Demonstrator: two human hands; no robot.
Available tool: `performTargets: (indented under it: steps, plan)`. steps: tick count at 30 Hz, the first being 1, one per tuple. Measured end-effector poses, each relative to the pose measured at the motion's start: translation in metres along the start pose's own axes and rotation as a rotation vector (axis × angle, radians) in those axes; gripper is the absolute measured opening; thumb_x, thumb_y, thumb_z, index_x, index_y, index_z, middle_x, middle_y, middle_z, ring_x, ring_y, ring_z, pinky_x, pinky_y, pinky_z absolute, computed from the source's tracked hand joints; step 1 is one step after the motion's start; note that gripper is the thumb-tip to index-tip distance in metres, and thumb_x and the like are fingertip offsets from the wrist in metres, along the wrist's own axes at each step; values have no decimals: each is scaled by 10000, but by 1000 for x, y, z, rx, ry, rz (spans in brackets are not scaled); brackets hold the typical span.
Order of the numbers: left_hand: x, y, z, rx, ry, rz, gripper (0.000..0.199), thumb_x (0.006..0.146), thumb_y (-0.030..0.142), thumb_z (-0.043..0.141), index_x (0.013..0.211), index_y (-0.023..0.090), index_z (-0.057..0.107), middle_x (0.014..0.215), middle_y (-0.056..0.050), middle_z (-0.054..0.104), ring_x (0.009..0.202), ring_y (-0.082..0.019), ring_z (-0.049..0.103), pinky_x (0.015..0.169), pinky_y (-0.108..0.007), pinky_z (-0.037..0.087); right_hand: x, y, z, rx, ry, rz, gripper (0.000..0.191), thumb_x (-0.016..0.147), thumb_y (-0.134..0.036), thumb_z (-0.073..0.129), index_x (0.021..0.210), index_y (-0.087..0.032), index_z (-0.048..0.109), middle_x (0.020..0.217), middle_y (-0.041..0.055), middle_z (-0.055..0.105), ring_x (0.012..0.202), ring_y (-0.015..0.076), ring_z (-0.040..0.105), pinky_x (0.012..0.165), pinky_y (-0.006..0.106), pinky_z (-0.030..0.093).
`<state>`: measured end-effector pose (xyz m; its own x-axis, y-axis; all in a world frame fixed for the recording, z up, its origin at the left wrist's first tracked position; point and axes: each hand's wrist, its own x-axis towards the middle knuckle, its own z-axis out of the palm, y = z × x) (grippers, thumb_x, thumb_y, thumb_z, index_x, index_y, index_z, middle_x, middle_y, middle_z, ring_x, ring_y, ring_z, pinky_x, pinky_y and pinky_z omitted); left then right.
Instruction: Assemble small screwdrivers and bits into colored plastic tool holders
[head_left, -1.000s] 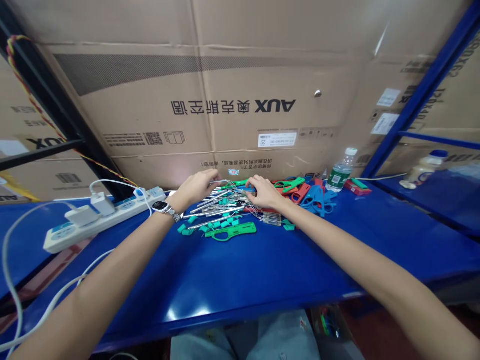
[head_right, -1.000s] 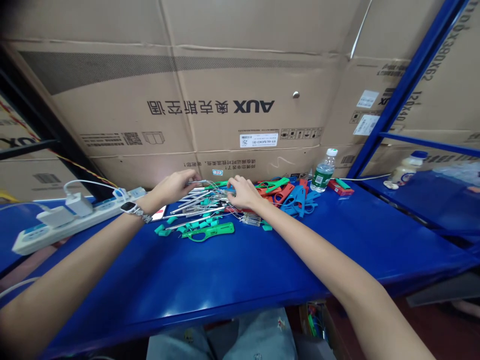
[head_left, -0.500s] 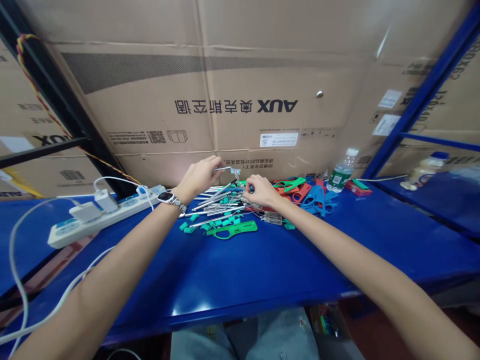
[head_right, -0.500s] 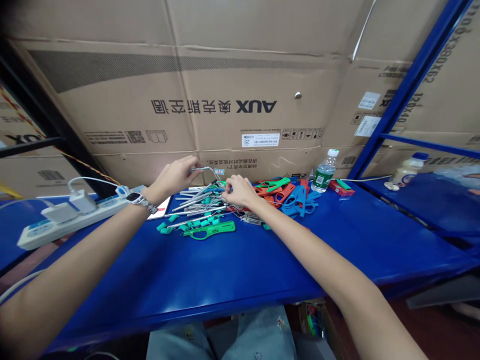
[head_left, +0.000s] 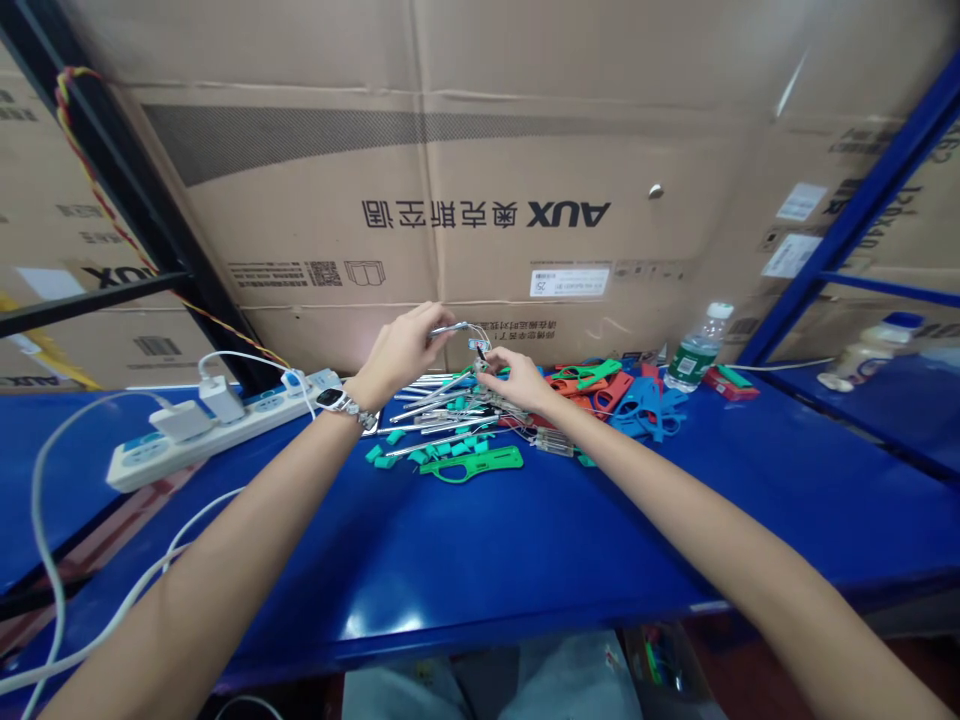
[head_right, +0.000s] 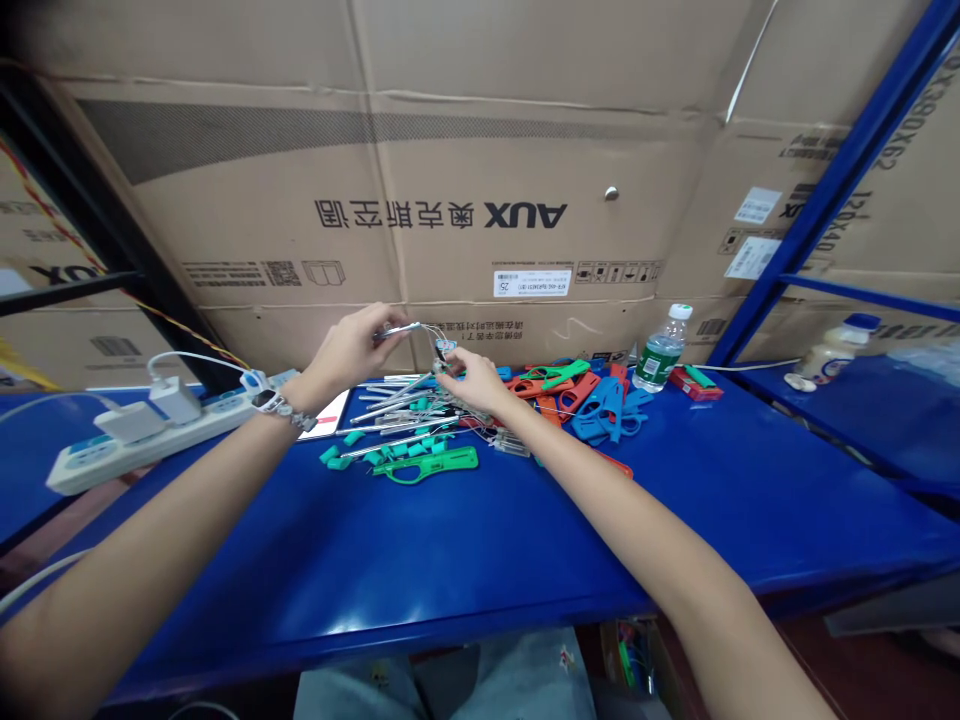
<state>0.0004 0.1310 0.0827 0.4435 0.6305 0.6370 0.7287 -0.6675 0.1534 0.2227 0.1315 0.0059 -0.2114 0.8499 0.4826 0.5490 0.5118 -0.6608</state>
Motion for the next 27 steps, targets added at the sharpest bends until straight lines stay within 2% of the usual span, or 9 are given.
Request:
performTargets:
  steps: [4,7,11,14,17,21,24,27]
  plan:
    - [-9,-10,3,4,3,-33,110,1000,295,574,1057,223,636,1063,-49,719,887,-198,648,697,-307,435,-5,5,0,40,26,2,174,873,-323,682,962,-174,697,903,61,763,846,195,693,840,346,509]
    - [-22,-15,6,-10,44,-64,117,992,284,580,1063,216,643,1028,-48,718,840,-188,641,683,-302,435,-9,8,-2,61,71,-12,300,846,-283,692,1123,-169,675,904,52,754,856,197,688,863,349,502]
    - [-45,-11,10,-49,115,-91,130,991,290,584,1071,211,648,971,-41,713,795,-173,631,680,-292,439,-17,4,-4,30,137,-67,496,843,-197,619,1335,-185,552,929,32,736,869,198,675,859,334,486]
    - [-58,-4,13,-94,132,-110,143,1002,316,573,1044,201,646,956,-41,712,763,-160,623,665,-281,444,-24,-2,-1,-113,139,-115,395,879,-184,566,1272,-193,603,1013,56,748,921,217,675,885,352,454]
    - [-64,-2,16,-131,133,-110,145,1003,321,570,1021,199,645,949,-42,714,770,-160,626,692,-281,468,-30,-8,-1,-312,78,-162,259,937,-216,567,1168,-207,685,1090,77,767,1007,243,671,937,388,399]
    - [-71,-6,21,-136,104,-106,143,1002,328,578,1026,202,640,961,-48,721,803,-176,644,719,-298,483,-38,-13,-7,-464,-9,-224,263,1008,-305,556,1196,-224,721,1146,90,774,1062,256,650,952,407,370]
    - [-76,-6,20,-129,79,-100,148,1001,336,582,1028,204,643,970,-55,725,813,-179,643,731,-305,491,-45,-15,-12,-430,-5,-230,260,1009,-330,549,1155,-210,729,1149,93,766,1061,259,649,917,385,403]
    - [-80,0,15,-158,59,-74,191,1004,372,570,1020,203,658,960,-54,727,807,-175,640,739,-303,502,-54,-18,-13,-268,30,-164,275,1020,-356,497,1132,-211,703,978,65,762,881,219,673,795,329,447]
